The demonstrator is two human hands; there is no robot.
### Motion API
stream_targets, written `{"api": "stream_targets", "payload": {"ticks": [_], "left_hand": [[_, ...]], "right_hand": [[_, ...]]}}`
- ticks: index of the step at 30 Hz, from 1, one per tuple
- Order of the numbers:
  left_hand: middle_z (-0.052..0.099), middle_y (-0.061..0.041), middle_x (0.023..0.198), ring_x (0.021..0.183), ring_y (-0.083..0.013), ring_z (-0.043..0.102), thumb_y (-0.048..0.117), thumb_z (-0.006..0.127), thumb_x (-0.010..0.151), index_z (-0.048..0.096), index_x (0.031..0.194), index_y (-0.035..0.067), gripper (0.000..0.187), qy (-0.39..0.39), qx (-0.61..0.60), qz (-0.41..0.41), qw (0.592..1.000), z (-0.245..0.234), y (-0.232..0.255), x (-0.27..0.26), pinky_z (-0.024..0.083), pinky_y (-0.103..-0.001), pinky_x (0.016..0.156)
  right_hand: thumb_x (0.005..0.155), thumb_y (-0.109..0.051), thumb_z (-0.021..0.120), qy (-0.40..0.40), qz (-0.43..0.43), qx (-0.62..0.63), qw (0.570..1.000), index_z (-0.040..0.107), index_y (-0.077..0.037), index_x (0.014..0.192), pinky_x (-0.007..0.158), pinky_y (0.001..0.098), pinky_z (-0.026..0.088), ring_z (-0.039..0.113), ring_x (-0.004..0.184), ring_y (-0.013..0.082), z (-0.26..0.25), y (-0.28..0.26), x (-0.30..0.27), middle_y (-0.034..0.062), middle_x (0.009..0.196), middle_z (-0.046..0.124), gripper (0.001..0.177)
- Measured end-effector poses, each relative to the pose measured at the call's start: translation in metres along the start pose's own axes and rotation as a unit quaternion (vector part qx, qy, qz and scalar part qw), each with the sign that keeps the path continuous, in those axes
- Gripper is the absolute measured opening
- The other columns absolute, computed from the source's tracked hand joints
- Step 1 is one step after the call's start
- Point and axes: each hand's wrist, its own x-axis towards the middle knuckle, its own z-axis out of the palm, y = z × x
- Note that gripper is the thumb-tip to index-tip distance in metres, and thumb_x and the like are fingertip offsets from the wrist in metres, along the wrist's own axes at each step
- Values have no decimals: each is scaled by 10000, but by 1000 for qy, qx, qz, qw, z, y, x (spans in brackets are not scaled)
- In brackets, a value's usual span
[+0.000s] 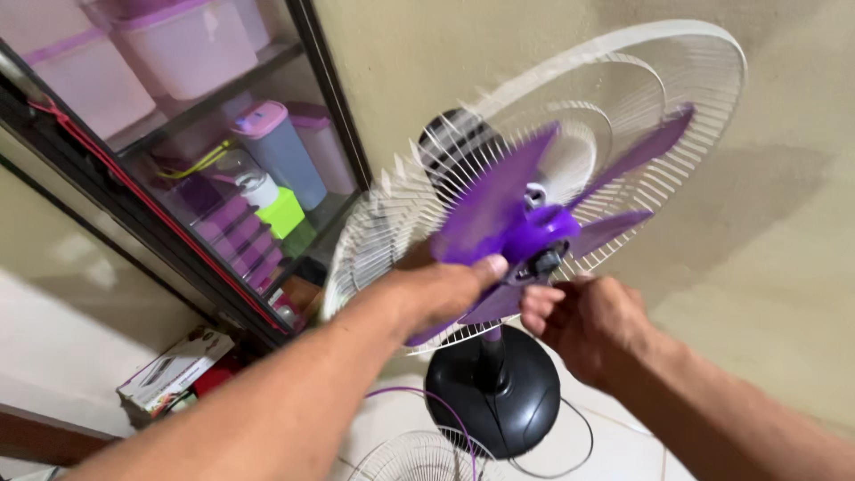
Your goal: The person disassembles a standing electric fan by removing the front grille, fan blades, and rear grille. They then reassemble the fan by attaching the rear grille, fan blades, and front grille back onto the fan stand.
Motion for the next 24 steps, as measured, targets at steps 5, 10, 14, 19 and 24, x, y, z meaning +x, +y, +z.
{"api": "stream_targets", "payload": {"ticks": [5, 10, 14, 19, 24], "left_hand": [[520, -112, 1506, 1405, -257, 455, 628, 436, 972, 501, 1502, 177, 699, 46, -8, -57, 997, 3, 35, -41, 299, -423, 1181], [717, -80, 1312, 1199, -216, 661, 577, 546, 914, 630, 1365, 157, 622, 96, -33, -31, 994, -4, 46, -60, 457, -364, 1068], [704, -70, 1295, 1163, -209, 654, 579, 585, 929, 606, 1385, 196, 596, 105, -15, -49, 993, 1, 53, -64, 467, -371, 1030], [718, -62, 1267, 1121, -223, 682, 541, 645, 877, 627, 1362, 222, 581, 134, -6, -56, 989, -3, 54, -74, 515, -381, 989], [762, -58, 1221, 1102, -217, 718, 518, 631, 862, 664, 1315, 204, 552, 137, -30, -40, 989, -3, 59, -76, 536, -379, 972]], "right_hand": [[969, -120, 552, 72, -177, -50, 980, 558, -55, 1009, 729, 422, 584, 567, 707, 202, 25, -9, -36, 73, 867, 576, 76], [1014, -182, 477, 30, -22, -34, 999, 472, -21, 969, 795, 444, 611, 680, 813, 295, 25, -17, -48, 177, 936, 649, 167], [1024, -200, 460, 19, -88, -52, 995, 527, 51, 1117, 776, 478, 573, 637, 859, 321, 26, -9, -55, 190, 967, 643, 275], [1069, -264, 409, 146, -84, -82, 982, 418, -1, 1263, 838, 469, 573, 655, 867, 312, 24, -4, -57, 200, 1008, 649, 327], [1052, -197, 339, 36, 27, -74, 996, 518, 87, 1173, 770, 465, 577, 661, 773, 310, 16, -11, -45, 203, 924, 670, 357]]}}
